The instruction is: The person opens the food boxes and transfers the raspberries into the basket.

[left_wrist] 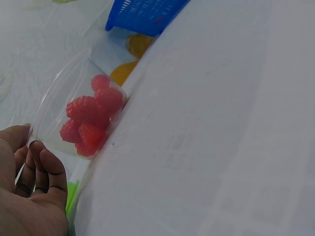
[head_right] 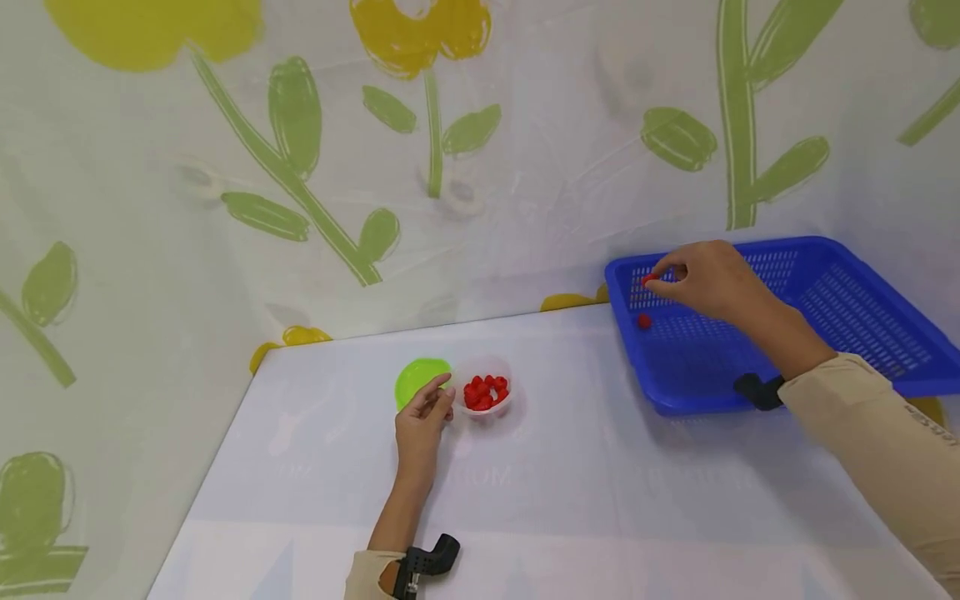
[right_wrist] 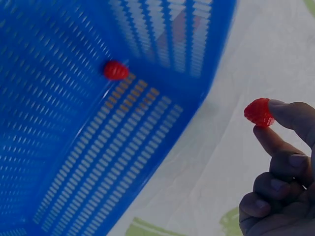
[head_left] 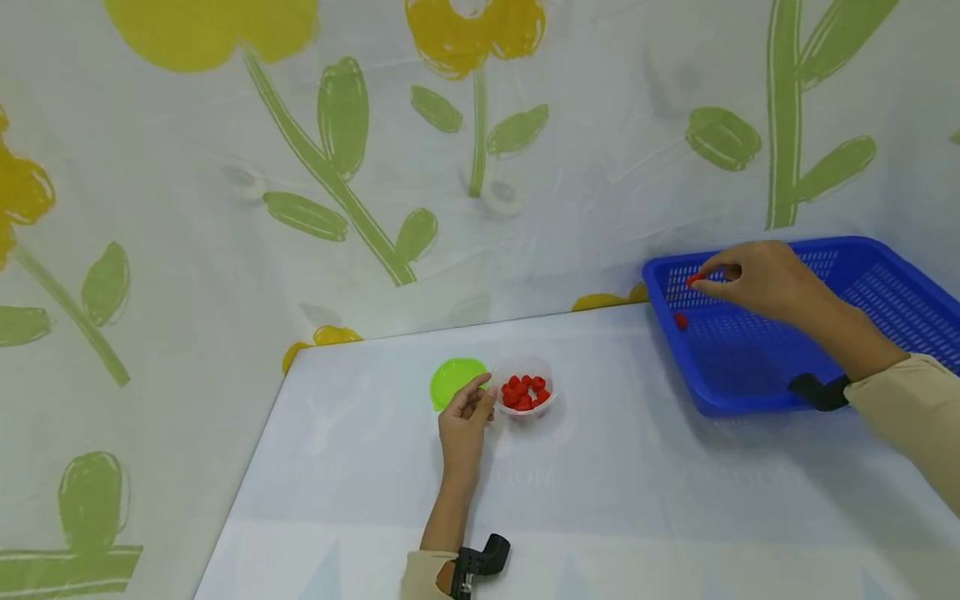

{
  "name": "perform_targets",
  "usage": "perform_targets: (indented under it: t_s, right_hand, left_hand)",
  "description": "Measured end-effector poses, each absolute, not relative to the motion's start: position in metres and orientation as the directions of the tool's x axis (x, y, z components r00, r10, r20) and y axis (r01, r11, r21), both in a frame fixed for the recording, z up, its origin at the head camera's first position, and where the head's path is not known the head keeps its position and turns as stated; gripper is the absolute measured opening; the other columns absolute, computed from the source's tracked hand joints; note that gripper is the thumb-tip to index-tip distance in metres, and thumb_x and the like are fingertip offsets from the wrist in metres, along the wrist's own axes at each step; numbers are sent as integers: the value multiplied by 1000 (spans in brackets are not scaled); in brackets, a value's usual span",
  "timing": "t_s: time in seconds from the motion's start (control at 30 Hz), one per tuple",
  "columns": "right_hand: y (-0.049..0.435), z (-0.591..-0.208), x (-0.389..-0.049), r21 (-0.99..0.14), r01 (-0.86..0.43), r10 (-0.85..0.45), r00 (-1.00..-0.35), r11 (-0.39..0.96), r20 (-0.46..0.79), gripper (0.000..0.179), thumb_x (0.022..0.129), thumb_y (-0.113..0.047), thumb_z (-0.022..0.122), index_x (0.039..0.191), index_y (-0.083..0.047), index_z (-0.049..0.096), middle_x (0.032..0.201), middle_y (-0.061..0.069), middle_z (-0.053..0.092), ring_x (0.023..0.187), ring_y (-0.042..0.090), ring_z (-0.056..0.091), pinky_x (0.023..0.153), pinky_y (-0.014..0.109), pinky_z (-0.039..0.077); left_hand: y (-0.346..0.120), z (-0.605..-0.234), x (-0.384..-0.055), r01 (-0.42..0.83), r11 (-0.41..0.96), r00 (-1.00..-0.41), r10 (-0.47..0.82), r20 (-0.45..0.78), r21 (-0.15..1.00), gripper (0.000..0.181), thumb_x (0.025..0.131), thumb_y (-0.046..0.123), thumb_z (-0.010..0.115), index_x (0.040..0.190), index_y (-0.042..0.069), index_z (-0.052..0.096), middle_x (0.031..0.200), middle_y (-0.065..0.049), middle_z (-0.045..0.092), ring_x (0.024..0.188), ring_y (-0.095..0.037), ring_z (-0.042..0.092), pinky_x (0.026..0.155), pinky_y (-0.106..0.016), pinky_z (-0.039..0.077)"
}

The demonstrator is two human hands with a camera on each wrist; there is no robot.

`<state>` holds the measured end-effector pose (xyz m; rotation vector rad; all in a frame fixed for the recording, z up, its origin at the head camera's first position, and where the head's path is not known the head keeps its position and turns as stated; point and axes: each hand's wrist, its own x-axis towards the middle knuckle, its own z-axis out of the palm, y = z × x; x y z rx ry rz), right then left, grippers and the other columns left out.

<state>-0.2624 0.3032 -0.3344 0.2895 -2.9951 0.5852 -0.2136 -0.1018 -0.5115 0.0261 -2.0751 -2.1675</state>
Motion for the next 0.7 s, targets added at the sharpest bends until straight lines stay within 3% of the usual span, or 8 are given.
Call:
perform_targets:
  t_s: [0.3,0.47,0.7]
  right_hand:
    - [322,-342,-277,-364,-199,-187,-980,910,68,36,95,-34,70,108,-1,75,74,4,58,65,22,45,53,35,36]
    - [329,-348,-284,-345,-195,-195,-980,918,36,38,95,-35,69,109,-1,75,89,14,68,70,24,53,56,37,41]
    - [334,-352,-291,-331,-208,-206,-978,921,42,35,94,-32,70,108,0,75,101,24,69,84,33,62,66,49,49]
  left_hand:
    - [-96,-508,-204,81,-51,-988,-138,73,995,32,91,29,76,121,17,73,96,-9,62,78,-19,59,70,-20,52]
    - [-96,-509,-204,80,-50,-987,-142,72,996,34,91,30,76,121,16,73,95,-9,62,77,-19,59,69,-21,51]
    - [-93,-508,-205,90,-83,-987,-138,78,992,34,92,22,75,124,10,71,94,-8,62,77,-21,57,67,-22,50]
